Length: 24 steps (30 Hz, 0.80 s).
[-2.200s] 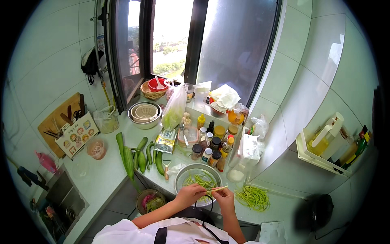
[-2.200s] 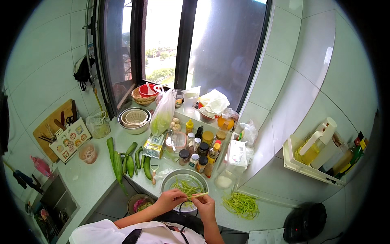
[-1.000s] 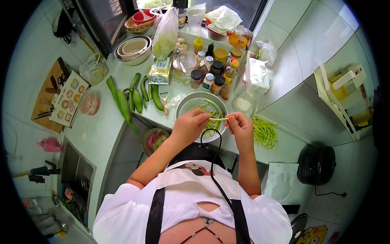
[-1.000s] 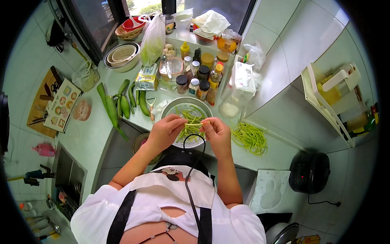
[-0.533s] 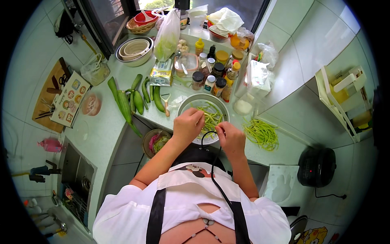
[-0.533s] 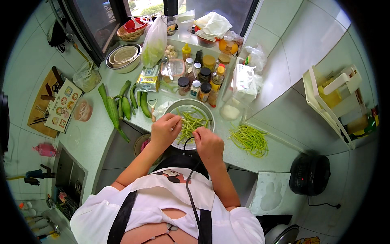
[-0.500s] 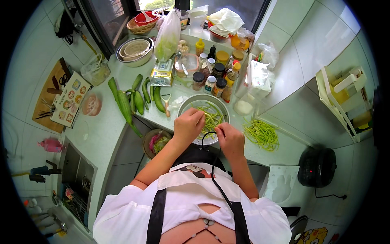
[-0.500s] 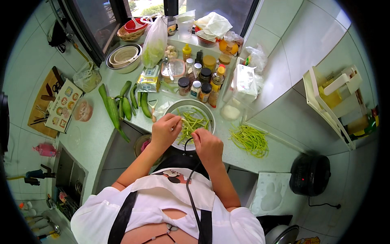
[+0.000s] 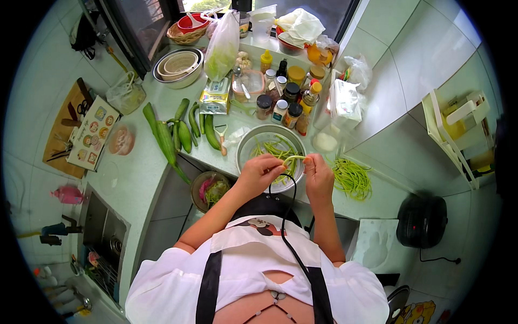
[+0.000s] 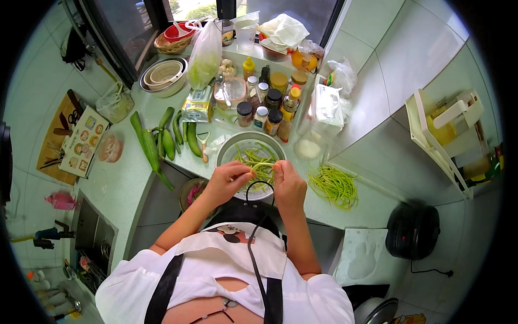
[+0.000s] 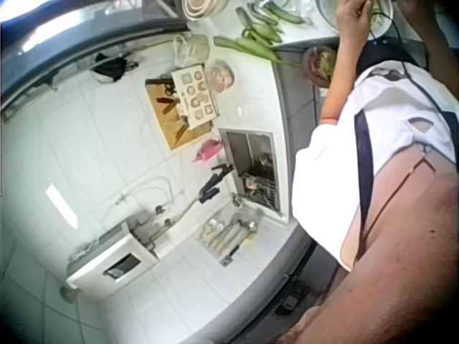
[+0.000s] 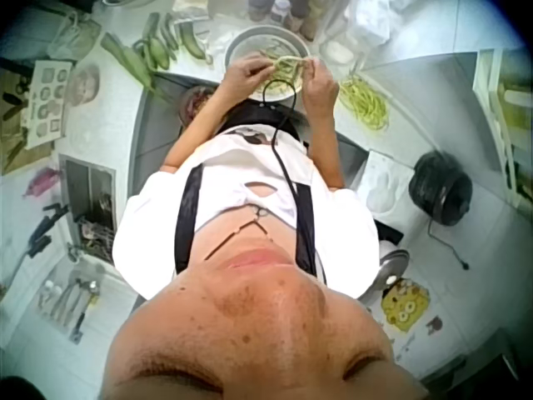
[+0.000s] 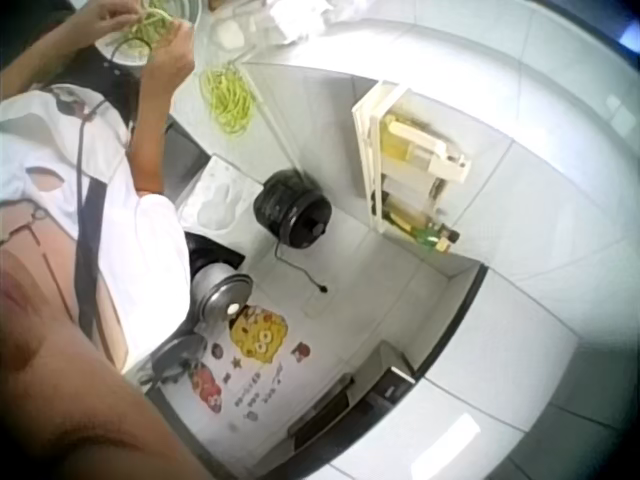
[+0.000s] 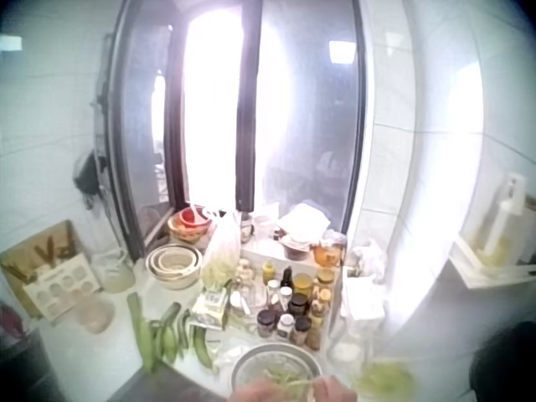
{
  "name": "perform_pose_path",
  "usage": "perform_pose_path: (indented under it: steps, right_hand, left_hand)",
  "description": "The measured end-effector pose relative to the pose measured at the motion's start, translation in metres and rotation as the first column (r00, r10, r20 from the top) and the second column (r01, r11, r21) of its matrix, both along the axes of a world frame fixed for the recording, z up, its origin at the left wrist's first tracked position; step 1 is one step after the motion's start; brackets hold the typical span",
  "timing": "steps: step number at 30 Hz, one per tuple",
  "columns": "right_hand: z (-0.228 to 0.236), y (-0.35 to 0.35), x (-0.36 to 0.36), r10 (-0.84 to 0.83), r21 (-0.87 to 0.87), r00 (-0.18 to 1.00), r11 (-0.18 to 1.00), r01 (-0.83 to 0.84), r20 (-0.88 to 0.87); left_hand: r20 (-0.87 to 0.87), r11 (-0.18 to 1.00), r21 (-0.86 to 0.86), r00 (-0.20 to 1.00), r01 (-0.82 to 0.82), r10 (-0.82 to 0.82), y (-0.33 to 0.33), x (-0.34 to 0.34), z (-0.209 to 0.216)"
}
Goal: The person is stripping pieces from long green vegetable stalks by hand into a metal bowl on a kitchen counter.
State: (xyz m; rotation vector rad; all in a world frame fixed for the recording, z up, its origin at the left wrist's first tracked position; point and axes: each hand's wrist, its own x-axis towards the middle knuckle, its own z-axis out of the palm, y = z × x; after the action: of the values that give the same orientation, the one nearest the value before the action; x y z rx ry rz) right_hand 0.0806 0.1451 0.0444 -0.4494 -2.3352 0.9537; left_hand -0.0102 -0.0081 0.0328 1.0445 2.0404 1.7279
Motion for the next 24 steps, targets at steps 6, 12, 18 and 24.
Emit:
perform_pose_path:
  steps: [6,12,18,24]
  right_hand:
    - [0.005,-0.002,0.004,0.164,-0.311,0.986,0.939,-0.149,0.021]
    - [0.005,0.007,0.003,0.191,-0.319,0.981,0.931,-0.175,0.018]
    - [0.008,0.002,0.006,0.274,-0.35,0.962,0.902,-0.254,0.009]
    - [0.011,-0.003,0.004,0.252,-0.29,0.968,0.926,-0.242,-0.002]
  left_hand:
    - [0.147,0.994,0.052,0.984,0.096,-0.103,-0.005,-0.006,-0.003]
    - [0.093,0.994,0.091,0.993,0.066,-0.075,-0.013,-0.011,0.007]
    - [0.437,0.957,0.258,0.868,0.132,-0.237,-0.019,-0.018,0.008]
    - [0.589,0.923,0.276,0.711,0.269,-0.383,-0.025,-0.02,0.001]
